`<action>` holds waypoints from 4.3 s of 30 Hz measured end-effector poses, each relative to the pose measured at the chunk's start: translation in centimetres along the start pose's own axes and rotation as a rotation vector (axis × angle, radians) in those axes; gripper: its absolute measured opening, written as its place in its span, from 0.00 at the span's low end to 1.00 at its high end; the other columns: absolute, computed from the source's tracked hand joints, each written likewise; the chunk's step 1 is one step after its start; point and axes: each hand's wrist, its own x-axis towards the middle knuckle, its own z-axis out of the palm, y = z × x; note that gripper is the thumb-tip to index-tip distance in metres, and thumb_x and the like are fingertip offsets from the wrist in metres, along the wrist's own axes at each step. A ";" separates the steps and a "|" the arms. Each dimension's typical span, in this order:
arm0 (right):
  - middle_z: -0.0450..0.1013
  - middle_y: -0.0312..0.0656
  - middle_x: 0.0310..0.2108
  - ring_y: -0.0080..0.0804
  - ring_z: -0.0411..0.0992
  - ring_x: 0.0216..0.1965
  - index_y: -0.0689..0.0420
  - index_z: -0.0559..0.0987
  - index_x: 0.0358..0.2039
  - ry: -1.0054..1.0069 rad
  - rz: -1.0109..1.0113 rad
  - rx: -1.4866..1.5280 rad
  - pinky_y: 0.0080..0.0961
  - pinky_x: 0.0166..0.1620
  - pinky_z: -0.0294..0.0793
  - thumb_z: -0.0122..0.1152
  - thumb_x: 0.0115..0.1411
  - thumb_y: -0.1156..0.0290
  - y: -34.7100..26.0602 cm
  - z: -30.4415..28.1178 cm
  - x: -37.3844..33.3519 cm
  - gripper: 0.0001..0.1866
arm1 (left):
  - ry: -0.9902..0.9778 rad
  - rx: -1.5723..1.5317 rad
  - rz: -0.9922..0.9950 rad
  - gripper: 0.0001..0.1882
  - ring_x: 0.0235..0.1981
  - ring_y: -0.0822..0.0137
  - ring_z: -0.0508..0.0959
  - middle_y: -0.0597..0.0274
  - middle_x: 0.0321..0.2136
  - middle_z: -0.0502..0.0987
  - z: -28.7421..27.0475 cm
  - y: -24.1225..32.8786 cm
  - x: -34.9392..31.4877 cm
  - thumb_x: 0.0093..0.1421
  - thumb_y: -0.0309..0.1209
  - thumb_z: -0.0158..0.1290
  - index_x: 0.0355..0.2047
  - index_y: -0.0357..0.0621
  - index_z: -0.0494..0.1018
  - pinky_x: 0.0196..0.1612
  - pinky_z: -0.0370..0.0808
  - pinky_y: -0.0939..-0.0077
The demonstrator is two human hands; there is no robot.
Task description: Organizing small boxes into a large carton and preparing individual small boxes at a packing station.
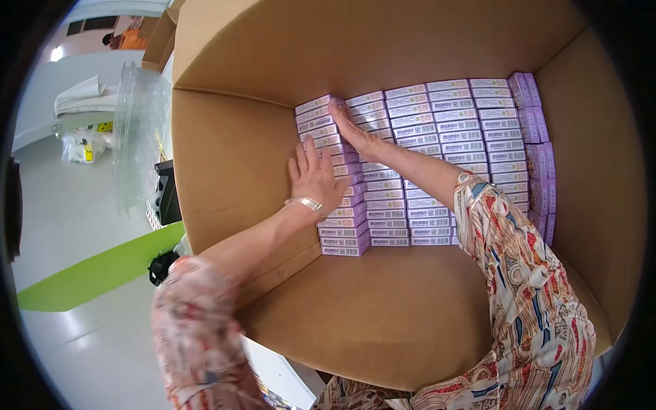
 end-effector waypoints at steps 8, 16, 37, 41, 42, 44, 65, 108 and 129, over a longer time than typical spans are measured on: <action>0.22 0.49 0.70 0.39 0.18 0.70 0.59 0.33 0.68 0.306 -0.002 -0.073 0.33 0.69 0.27 0.26 0.58 0.27 0.8 -0.2 -0.5 0.54 | 0.530 -0.118 -0.017 0.34 0.63 0.44 0.56 0.39 0.62 0.57 -14.8 -8.4 -14.2 0.62 0.36 0.52 0.62 0.31 0.53 0.64 0.52 0.57; 0.27 0.53 0.70 0.41 0.24 0.71 0.64 0.35 0.67 0.367 0.036 -0.297 0.32 0.69 0.28 0.28 0.62 0.34 1.9 3.6 0.0 0.50 | 0.183 -1.191 -0.343 0.28 0.52 0.64 0.69 0.53 0.50 0.72 -11.5 -8.0 -15.9 0.69 0.44 0.39 0.58 0.30 0.61 0.57 0.62 0.74; 0.37 0.63 0.67 0.55 0.35 0.69 0.70 0.41 0.65 0.541 -0.070 -0.457 0.38 0.69 0.34 0.41 0.64 0.44 6.8 7.7 -5.8 0.46 | 0.310 -1.080 -0.285 0.25 0.36 0.60 0.73 0.48 0.35 0.76 -11.8 -8.9 -13.0 0.67 0.44 0.41 0.46 0.30 0.68 0.45 0.69 0.70; 0.38 0.63 0.67 0.52 0.36 0.69 0.70 0.42 0.65 0.504 -0.097 -0.492 0.37 0.69 0.37 0.42 0.64 0.43 5.6 5.6 -6.6 0.46 | 0.393 -1.073 -0.186 0.25 0.39 0.55 0.75 0.45 0.37 0.76 -11.5 -8.5 -12.5 0.67 0.45 0.41 0.47 0.31 0.68 0.45 0.69 0.67; 0.39 0.62 0.67 0.51 0.37 0.69 0.70 0.42 0.65 0.394 -0.044 -0.448 0.36 0.68 0.38 0.42 0.64 0.43 3.8 5.9 -7.3 0.46 | 0.402 -1.077 -0.214 0.25 0.39 0.55 0.75 0.45 0.37 0.76 -10.9 -9.1 -13.0 0.67 0.45 0.41 0.47 0.31 0.68 0.45 0.69 0.67; 0.42 0.60 0.66 0.47 0.41 0.68 0.70 0.42 0.65 0.320 0.046 -0.385 0.32 0.67 0.41 0.42 0.64 0.42 2.1 6.1 -9.1 0.47 | 0.463 -1.011 -0.136 0.25 0.38 0.50 0.75 0.43 0.35 0.76 -10.6 -9.7 -13.1 0.66 0.46 0.40 0.46 0.32 0.68 0.44 0.69 0.62; 0.51 0.55 0.65 0.44 0.51 0.65 0.67 0.47 0.65 -0.451 -0.202 -0.748 0.33 0.64 0.55 0.44 0.67 0.54 4.1 21.1 -8.9 0.37 | 0.539 -0.979 -0.322 0.22 0.51 0.47 0.73 0.38 0.46 0.74 -13.1 -9.8 -18.4 0.56 0.53 0.46 0.46 0.60 0.76 0.54 0.70 0.60; 0.73 0.56 0.35 0.50 0.74 0.39 0.65 0.60 0.49 -1.059 -0.176 -0.972 0.38 0.42 0.73 0.75 0.39 0.54 2.5 44.5 -43.7 0.45 | 1.426 -1.490 -1.005 0.11 0.38 0.74 0.75 0.61 0.40 0.73 8.8 4.1 -65.2 0.58 0.23 0.57 0.41 0.34 0.71 0.40 0.73 0.83; 0.76 0.34 0.33 0.16 0.73 0.31 0.59 0.75 0.44 -1.555 0.362 -0.336 0.16 0.35 0.73 0.70 0.52 0.64 1.3 38.5 -39.5 0.22 | 0.652 -1.790 -0.386 0.48 0.47 0.71 0.73 0.57 0.53 0.67 7.1 4.3 -65.8 0.52 0.18 0.61 0.68 0.47 0.44 0.48 0.74 0.75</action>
